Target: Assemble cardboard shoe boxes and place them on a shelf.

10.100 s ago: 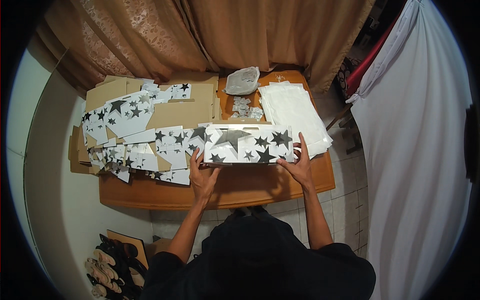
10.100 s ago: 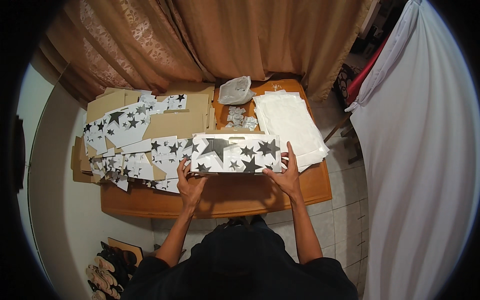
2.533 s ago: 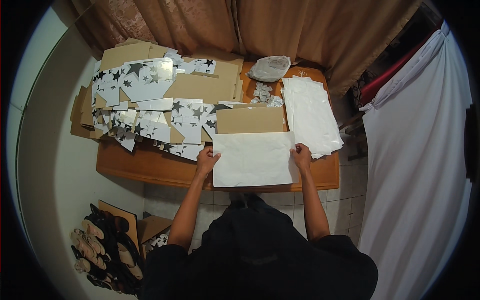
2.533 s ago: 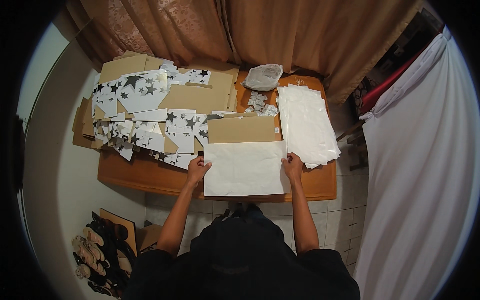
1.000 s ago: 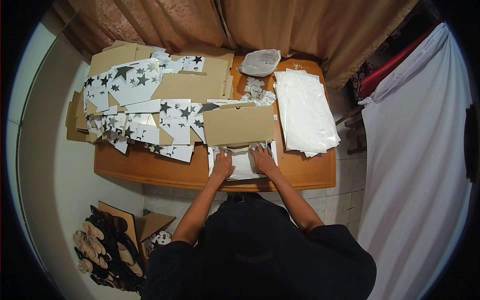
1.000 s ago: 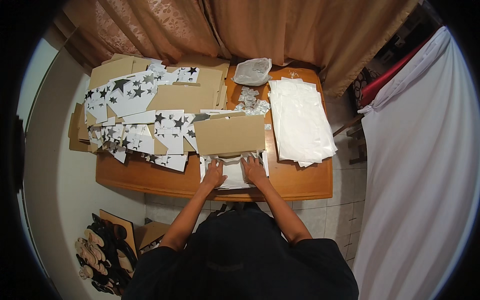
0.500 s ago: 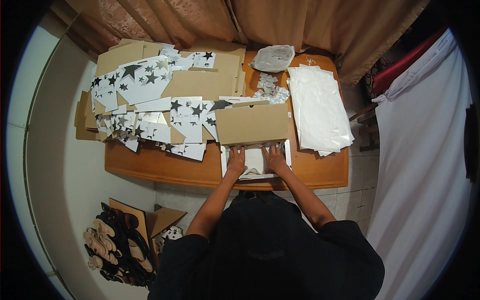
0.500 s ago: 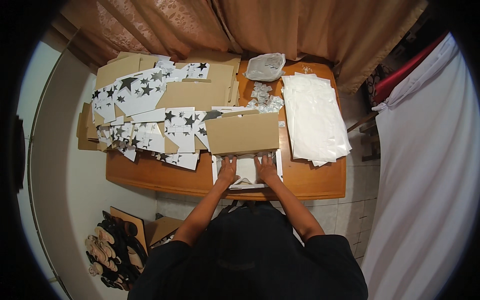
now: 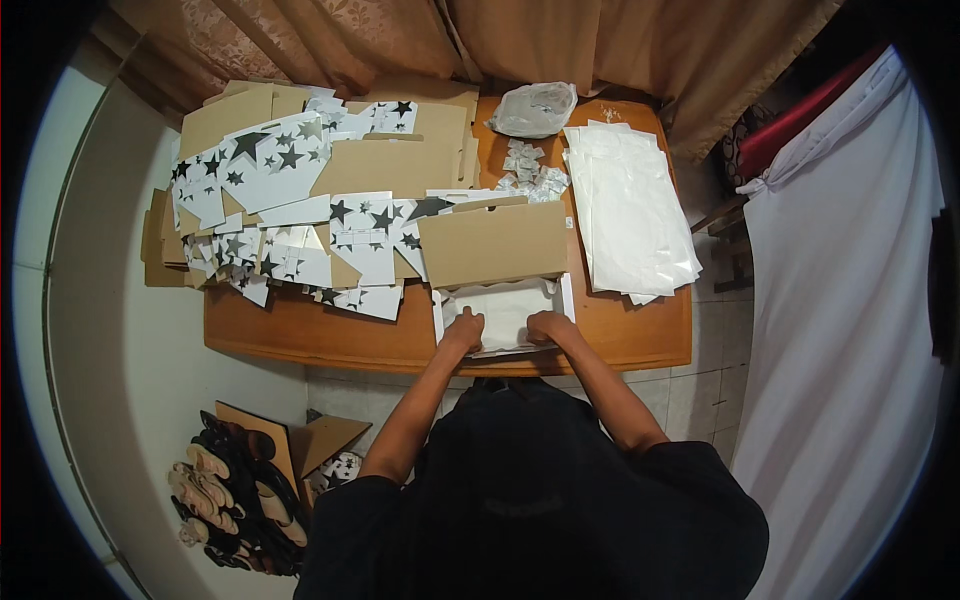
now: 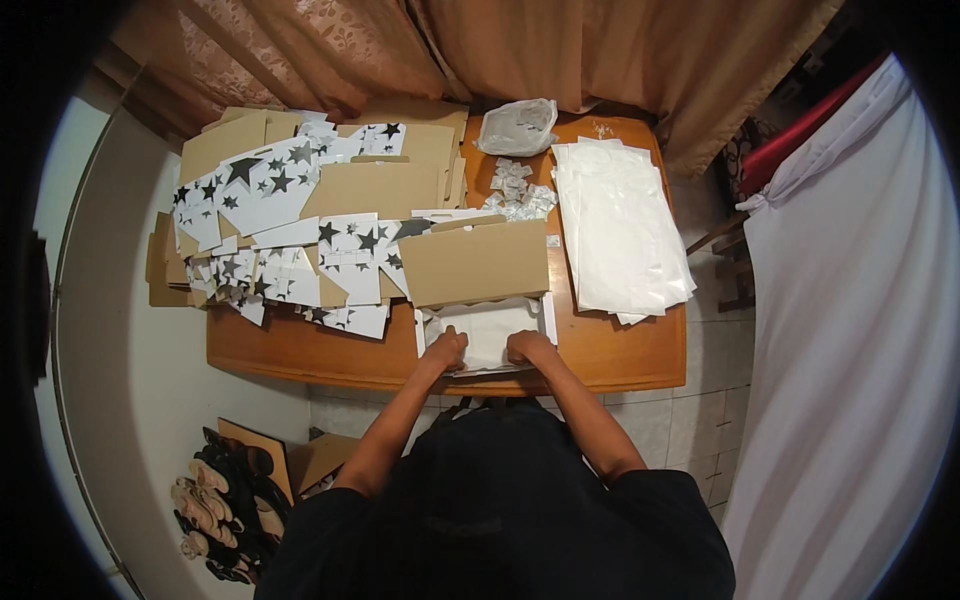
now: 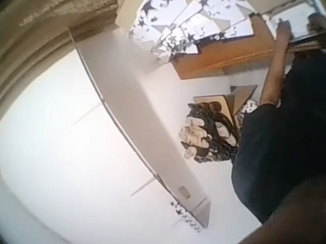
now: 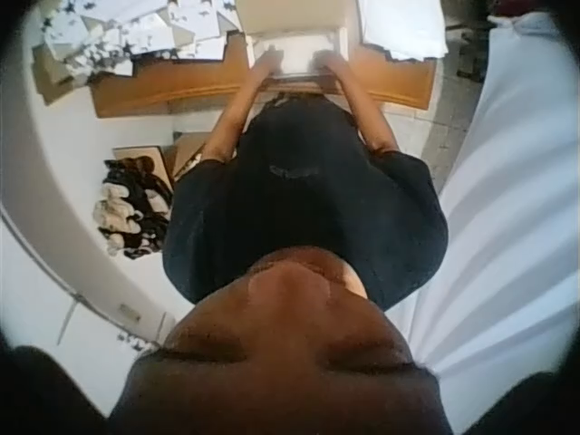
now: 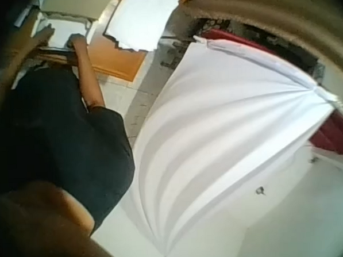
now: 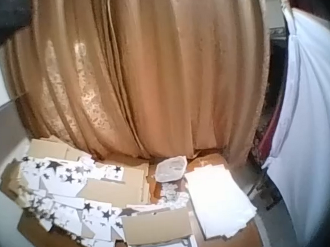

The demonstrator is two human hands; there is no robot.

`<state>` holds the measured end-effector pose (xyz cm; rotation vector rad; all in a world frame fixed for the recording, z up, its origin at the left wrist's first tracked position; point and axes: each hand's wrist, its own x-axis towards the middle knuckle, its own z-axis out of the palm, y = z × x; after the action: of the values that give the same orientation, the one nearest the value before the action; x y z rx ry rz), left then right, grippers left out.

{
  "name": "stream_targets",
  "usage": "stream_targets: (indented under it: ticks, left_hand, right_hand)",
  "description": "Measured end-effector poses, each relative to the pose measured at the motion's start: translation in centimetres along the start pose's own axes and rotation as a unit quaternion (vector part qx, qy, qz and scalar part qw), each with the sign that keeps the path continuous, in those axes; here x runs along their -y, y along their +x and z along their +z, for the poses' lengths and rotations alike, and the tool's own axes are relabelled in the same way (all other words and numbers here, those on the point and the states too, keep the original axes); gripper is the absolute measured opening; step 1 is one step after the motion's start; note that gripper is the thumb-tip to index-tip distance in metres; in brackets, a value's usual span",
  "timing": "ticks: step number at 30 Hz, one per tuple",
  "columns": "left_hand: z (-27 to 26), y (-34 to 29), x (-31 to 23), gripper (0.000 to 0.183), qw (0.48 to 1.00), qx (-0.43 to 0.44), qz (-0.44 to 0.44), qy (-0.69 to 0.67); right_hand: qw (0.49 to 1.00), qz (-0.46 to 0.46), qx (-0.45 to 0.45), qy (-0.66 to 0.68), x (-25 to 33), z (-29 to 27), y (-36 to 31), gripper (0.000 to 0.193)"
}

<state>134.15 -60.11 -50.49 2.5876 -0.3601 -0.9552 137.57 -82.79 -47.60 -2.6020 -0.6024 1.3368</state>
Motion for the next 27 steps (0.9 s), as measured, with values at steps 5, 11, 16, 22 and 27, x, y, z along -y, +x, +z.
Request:
stream_targets:
  ticks: [5, 11, 16, 22, 27]
  left_hand:
    - [0.3, 0.1, -0.3, 0.048, 1.0, -0.024, -0.011, 0.007]
    - [1.0, 0.0, -0.7, 0.067, 0.991, -0.124, -0.05, 0.023]
    - [0.8, 0.2, -0.8, 0.082, 0.991, -0.13, -0.041, 0.0]
    - [1.5, 0.8, -0.3, 0.09, 0.99, -0.131, -0.057, -0.002]
    - [1.5, 1.0, -1.1, 0.091, 0.988, -0.133, -0.072, -0.004]
  right_hand:
    - [0.996, 0.027, -0.081, 0.014, -0.3, 2.4, -0.1, 0.026]
    - [0.991, -0.011, -0.13, -0.02, -1.4, 5.2, 2.6, 0.025]
    - [0.95, 0.032, -0.296, -0.096, -1.1, 4.4, 3.2, 0.048]
    - [0.975, 0.053, -0.203, -0.067, 0.1, 3.6, 2.6, 0.067]
    - [0.973, 0.091, -0.192, -0.095, 0.8, 4.4, 2.9, 0.073]
